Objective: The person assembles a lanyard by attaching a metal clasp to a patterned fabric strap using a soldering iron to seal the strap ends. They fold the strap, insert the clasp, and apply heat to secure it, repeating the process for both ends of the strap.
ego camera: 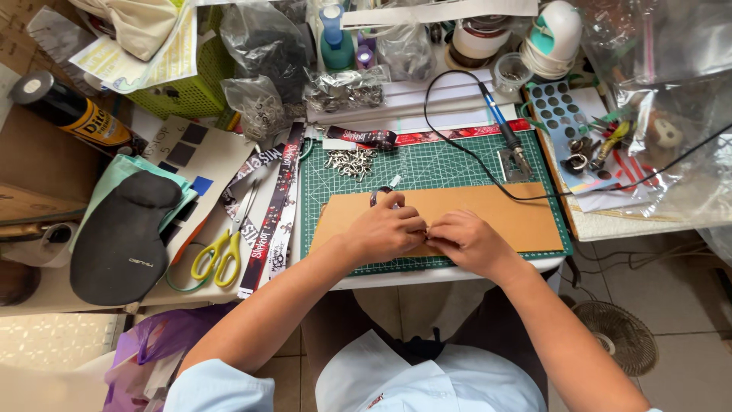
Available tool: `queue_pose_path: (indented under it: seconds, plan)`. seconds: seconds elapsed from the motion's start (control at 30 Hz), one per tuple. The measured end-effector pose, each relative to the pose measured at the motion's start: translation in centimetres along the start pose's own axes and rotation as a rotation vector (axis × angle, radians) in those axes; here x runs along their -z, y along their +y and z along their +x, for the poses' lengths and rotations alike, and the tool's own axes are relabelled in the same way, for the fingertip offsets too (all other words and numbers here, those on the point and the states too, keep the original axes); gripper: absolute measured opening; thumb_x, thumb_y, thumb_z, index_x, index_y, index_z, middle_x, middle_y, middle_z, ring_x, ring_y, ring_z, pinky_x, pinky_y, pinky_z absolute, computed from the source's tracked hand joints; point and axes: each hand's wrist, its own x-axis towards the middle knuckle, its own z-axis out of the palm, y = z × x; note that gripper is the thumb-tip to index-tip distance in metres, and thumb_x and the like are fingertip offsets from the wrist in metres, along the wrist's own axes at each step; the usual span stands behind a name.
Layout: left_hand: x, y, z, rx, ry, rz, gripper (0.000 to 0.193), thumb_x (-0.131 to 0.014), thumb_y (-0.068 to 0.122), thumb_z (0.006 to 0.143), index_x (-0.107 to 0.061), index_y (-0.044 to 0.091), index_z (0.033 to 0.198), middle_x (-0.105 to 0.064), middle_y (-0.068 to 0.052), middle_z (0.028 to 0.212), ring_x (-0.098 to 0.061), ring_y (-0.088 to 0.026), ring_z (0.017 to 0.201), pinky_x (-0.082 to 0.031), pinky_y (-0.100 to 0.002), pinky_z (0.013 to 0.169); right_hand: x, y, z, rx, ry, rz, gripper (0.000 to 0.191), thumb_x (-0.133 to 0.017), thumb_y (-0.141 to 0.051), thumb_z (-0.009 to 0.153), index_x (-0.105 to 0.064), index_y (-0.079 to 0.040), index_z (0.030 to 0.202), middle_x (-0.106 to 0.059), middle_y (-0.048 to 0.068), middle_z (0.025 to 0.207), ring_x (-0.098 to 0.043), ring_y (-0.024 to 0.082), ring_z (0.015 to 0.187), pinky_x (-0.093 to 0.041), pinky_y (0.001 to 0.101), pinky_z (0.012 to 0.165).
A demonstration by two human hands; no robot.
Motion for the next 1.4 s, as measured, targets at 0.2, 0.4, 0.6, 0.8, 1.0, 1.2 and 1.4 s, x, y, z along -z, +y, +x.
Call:
queue_pose_path:
  seconds: [0.2,0.4,0.6,0.8,1.0,1.2,1.4]
  plan:
    - [1.5,-0.3,0.4,0.04,-0.132,-0.057,0.01,-0.072,0.025,0.084,-0.079,0.018,0.083,-0.062,0.004,0.099,-0.059,-0.017,0.103,-0.044,-0.038,0.096,0.0,-0.5,-0.1,0.085,0.013,-0.084,0.016,-0.079,-0.01,0.078,-0.074,-0.008,0.093,-0.07,0.002,0.094,-0.065,0.022,0.087,-0.048,0.0364,0.077]
    - [2.2,0.4,-0.2,0.206,0.001,-0.29,0.018,-0.078,0.023,0.076,-0.08,0.013,0.09,-0.07,-0.001,0.112,-0.063,-0.019,0.105,-0.045,-0.036,0.09,0.0,-1.0,0.3,0.086,0.001,-0.127,0.015,-0.078,-0.009,0.08,-0.073,-0.009,0.094,-0.069,0.001,0.095,-0.066,0.021,0.088,-0.046,0.037,0.076]
    - [0.9,1.3,0.4,0.399,0.059,-0.369,0.013,-0.079,0.025,0.077,-0.078,0.013,0.084,-0.076,0.0,0.099,-0.068,-0.019,0.096,-0.045,-0.037,0.085,0.3,-1.0,0.8,0.09,-0.01,-0.118,0.017,-0.079,-0.01,0.078,-0.073,-0.009,0.094,-0.071,0.002,0.102,-0.065,0.023,0.088,-0.048,0.0375,0.076]
    - [0.6,1.9,0.1,0.511,-0.001,-0.355,0.019,-0.08,0.027,0.08,-0.074,0.011,0.086,-0.073,0.0,0.087,-0.068,-0.019,0.091,-0.044,-0.037,0.087,0.1,-0.7,0.7,0.064,-0.01,-0.089,0.016,-0.079,-0.01,0.079,-0.075,-0.009,0.094,-0.073,0.0,0.104,-0.068,0.021,0.091,-0.048,0.0366,0.077]
    - [0.9,2.1,0.4,0.445,0.126,-0.289,0.016,-0.079,0.024,0.076,-0.072,0.011,0.083,-0.073,0.0,0.096,-0.067,-0.017,0.095,-0.042,-0.037,0.083,0.3,-0.6,1.0,0.095,-0.024,-0.104,0.017,-0.08,-0.011,0.078,-0.074,-0.008,0.094,-0.072,0.001,0.102,-0.068,0.021,0.091,-0.047,0.0373,0.076]
    - [0.8,1.5,0.1,0.429,0.096,-0.325,0.018,-0.081,0.027,0.079,-0.075,0.012,0.087,-0.074,0.002,0.098,-0.066,-0.017,0.097,-0.041,-0.038,0.083,0.3,-0.5,1.1,0.097,-0.025,-0.131,0.015,-0.079,-0.009,0.078,-0.074,-0.009,0.092,-0.072,0.001,0.102,-0.067,0.02,0.087,-0.047,0.0365,0.073]
    - [1.7,0.3,-1.9,0.283,0.042,-0.378,0.015,-0.075,0.023,0.091,-0.076,0.011,0.1,-0.072,0.001,0.111,-0.066,-0.016,0.109,-0.045,-0.034,0.086,0.1,-0.5,1.1,0.153,-0.013,-0.227,0.015,-0.079,-0.01,0.081,-0.074,-0.009,0.095,-0.075,-0.001,0.106,-0.068,0.017,0.09,-0.048,0.035,0.072]
